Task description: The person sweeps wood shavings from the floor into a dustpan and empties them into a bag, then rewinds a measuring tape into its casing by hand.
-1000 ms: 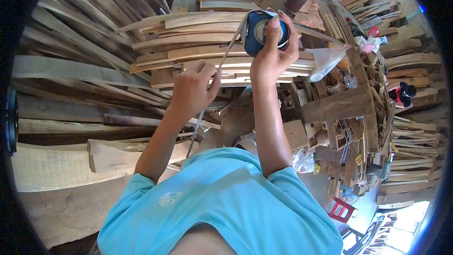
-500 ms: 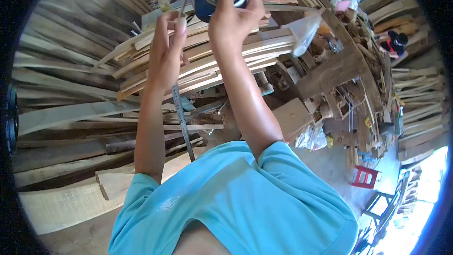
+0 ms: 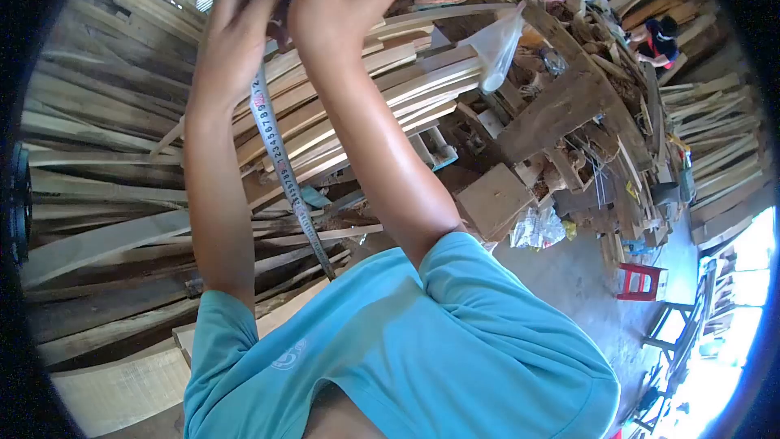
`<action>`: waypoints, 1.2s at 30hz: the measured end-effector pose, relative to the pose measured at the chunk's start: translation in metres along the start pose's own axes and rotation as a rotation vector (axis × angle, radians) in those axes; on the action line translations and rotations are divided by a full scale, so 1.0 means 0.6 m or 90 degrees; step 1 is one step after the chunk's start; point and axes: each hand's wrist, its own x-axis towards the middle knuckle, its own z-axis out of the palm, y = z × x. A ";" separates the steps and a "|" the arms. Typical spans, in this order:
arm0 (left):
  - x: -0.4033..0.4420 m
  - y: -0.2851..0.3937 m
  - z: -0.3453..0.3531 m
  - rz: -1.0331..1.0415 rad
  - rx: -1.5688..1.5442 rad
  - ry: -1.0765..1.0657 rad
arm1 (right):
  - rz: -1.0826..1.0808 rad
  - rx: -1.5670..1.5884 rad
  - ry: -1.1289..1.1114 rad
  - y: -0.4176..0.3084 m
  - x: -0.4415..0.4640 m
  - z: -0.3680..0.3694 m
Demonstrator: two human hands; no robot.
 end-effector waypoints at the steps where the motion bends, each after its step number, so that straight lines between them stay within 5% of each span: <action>1: 0.003 0.005 0.002 -0.011 0.033 0.034 | 0.001 0.016 -0.004 -0.002 0.004 0.005; 6: 0.007 -0.069 -0.069 0.208 0.202 0.115 | -0.138 -0.070 -0.032 0.024 -0.021 0.033; 7: -0.003 -0.069 -0.085 0.147 0.173 0.099 | -0.002 -0.001 -0.111 0.018 -0.034 0.023; 9: -0.037 -0.049 -0.109 0.022 0.112 0.069 | -0.112 -0.068 -0.047 0.032 -0.068 0.040; 10: -0.051 -0.049 -0.123 0.022 0.170 0.075 | 0.005 0.037 -0.090 0.031 -0.084 0.038; 14: -0.096 -0.048 -0.166 0.078 0.438 0.037 | 0.091 0.001 -0.251 -0.004 -0.086 0.003; 18: -0.132 -0.027 -0.168 0.043 0.591 -0.065 | -0.036 -0.133 -0.625 0.014 -0.067 -0.004; 21: -0.137 -0.024 -0.186 0.054 0.573 -0.143 | 0.065 -0.144 -0.758 0.021 -0.087 -0.002; 31: -0.143 0.003 -0.230 0.039 0.518 -0.089 | 0.217 -0.148 -0.482 0.005 -0.172 0.036; 36: -0.166 -0.015 -0.221 -0.035 0.406 -0.036 | 0.131 -0.151 -0.375 0.034 -0.216 0.027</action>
